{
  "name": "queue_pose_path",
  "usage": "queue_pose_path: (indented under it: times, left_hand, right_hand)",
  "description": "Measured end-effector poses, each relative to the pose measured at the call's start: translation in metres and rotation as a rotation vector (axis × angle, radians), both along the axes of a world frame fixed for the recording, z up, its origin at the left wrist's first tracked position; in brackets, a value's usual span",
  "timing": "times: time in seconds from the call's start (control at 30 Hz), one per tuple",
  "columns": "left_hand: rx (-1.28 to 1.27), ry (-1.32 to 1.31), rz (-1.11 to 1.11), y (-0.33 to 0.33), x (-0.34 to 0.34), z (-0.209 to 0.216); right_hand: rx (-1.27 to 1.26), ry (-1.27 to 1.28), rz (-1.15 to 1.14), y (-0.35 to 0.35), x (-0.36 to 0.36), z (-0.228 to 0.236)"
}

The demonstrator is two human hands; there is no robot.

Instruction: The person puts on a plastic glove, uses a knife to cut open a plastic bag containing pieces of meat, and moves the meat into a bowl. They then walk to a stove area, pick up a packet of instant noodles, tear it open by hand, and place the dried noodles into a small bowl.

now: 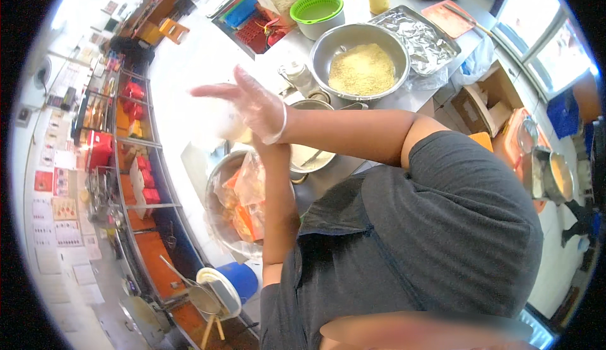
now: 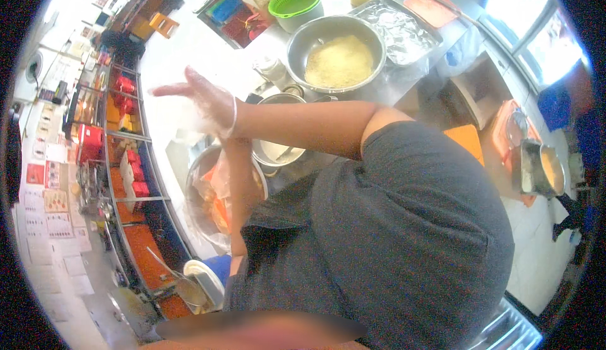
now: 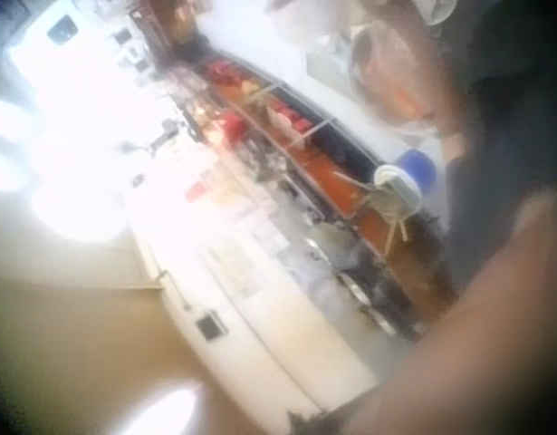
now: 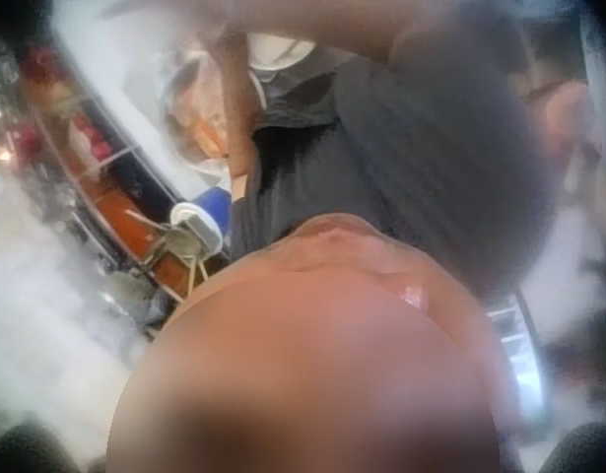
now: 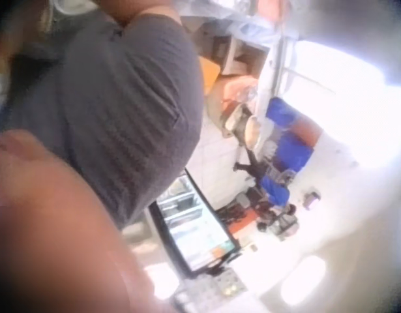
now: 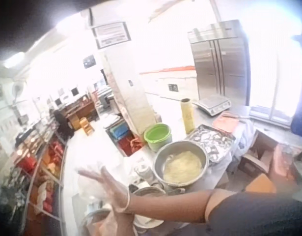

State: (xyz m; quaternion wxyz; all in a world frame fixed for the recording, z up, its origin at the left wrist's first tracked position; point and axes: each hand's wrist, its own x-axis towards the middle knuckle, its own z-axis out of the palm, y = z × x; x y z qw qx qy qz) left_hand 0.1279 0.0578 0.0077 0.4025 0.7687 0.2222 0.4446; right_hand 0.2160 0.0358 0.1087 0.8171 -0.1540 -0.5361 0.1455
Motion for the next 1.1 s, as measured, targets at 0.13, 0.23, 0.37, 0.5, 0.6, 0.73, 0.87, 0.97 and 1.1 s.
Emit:
queue_pose_path:
  times: [0.13,0.23,0.37,0.5,0.6,0.73,0.87,0.97,1.1]
  left_hand:
    - [-0.078,0.563,-0.288,-0.075,0.007,0.034]
    - [0.130,0.417,-0.326,-0.104,0.023,0.051]
    - [0.505,-0.125,-0.147,-0.108,0.058,0.084]
    - [0.702,0.103,-0.079,-0.119,0.130,0.096]
    - [0.497,0.503,-0.167,-0.129,0.179,0.082]
    - [0.694,0.543,-0.122,-0.149,0.265,0.087]
    - [0.941,0.505,-0.149,-0.165,0.352,0.084]
    - [1.049,0.450,-0.234,-0.192,0.388,0.079]
    - [0.961,0.315,-0.339,-0.211,0.408,0.073]
  right_hand:
    - [0.044,-0.067,-0.137,-0.028,0.040,0.020]
    - [-0.395,-0.701,-0.993,-0.072,0.102,0.025]
    - [-0.827,-1.100,-1.170,-0.105,0.119,0.002]
    - [-0.996,-1.276,-1.205,-0.143,0.174,-0.040]
    - [-1.199,-1.299,-1.136,-0.169,0.224,-0.051]
    - [-1.212,-1.133,-1.172,-0.191,0.287,-0.084]
    - [-1.102,-1.115,-1.273,-0.194,0.340,-0.114]
    - [-0.939,-1.160,-1.365,-0.195,0.355,-0.138]
    - [-1.098,-1.132,-1.368,-0.221,0.415,-0.124]
